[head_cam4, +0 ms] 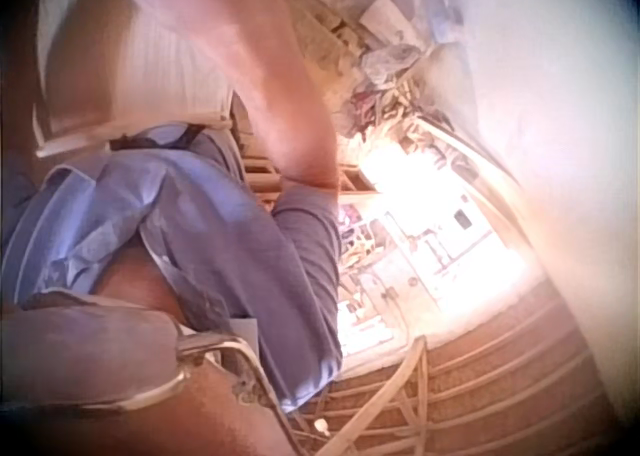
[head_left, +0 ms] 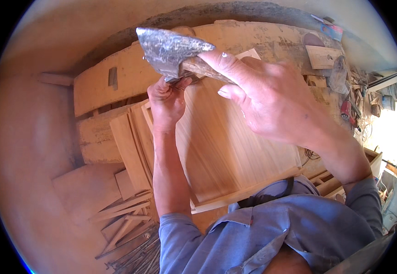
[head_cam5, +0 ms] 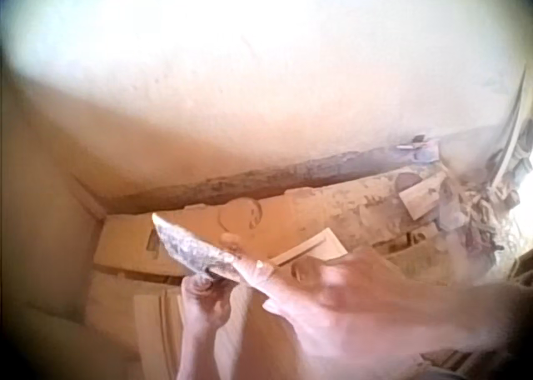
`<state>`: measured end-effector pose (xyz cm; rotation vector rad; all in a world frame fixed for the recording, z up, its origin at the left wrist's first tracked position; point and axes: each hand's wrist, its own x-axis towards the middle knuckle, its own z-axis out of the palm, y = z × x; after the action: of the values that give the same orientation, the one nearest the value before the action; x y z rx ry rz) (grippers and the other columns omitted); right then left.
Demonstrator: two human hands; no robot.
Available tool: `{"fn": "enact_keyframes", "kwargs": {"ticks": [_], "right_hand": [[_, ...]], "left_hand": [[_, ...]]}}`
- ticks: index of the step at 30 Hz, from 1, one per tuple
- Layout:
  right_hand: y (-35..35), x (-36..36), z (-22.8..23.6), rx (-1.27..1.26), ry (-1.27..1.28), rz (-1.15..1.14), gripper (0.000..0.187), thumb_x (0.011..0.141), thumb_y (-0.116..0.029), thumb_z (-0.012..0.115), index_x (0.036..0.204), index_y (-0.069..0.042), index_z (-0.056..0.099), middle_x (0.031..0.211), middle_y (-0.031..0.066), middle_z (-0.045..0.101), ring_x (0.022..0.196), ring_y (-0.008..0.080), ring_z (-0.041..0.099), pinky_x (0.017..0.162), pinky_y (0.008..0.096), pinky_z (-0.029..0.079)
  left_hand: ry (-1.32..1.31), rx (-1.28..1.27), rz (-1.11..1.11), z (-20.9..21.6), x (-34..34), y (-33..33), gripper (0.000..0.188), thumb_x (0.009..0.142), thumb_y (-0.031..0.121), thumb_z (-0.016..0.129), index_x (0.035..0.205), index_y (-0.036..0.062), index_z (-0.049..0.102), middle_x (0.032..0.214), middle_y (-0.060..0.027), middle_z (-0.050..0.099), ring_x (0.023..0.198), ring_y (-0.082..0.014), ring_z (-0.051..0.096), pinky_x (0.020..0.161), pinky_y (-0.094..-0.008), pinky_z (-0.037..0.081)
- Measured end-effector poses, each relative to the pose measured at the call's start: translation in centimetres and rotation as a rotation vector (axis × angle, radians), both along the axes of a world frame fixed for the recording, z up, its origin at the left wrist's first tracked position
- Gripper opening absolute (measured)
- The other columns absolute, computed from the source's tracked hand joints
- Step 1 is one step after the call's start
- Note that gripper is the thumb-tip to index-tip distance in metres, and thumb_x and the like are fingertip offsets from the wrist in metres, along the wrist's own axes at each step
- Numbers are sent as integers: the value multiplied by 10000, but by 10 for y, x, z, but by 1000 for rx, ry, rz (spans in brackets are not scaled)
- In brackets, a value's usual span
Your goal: The person assembles a wooden drawer by fitting panels together, hammering joints into place, and using a chisel and hammer to remove excess material.
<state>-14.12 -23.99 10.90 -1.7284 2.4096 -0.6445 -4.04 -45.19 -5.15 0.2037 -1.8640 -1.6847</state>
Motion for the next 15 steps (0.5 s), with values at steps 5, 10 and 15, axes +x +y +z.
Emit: {"fn": "enact_keyframes", "kwargs": {"ticks": [5, 10, 15], "right_hand": [[10, -5, -10, 30, -236, -57, 593, 905, -84, 664, 1473, -59, 498, 968, 150, 744, 616, 211, 662, 561, 357, 534], [76, -31, -44, -161, -727, -463, 650, 942, -99, 628, 1545, -68, 388, 869, 58, 668, 539, 103, 521, 504, 242, 461], [168, -58, -114, -197, -1071, -895, 606, 981, -111, 591, 1552, -118, 386, 685, 0, 538, 496, 80, 490, 419, 243, 413]], "left_hand": [[-207, -114, -11, 10, 29, 11, 254, 867, -182, 597, 1051, -36, 692, 1030, -112, 734, 940, -157, 682, 837, -304, 571], [-272, 218, -225, 32, 94, 41, 253, 846, -127, 695, 1084, -71, 631, 959, -194, 736, 862, -262, 726, 800, -372, 600], [-68, 407, 114, 65, 150, 32, 261, 901, 17, 712, 1135, -13, 599, 926, -210, 733, 834, -297, 716, 735, -407, 585]]}}
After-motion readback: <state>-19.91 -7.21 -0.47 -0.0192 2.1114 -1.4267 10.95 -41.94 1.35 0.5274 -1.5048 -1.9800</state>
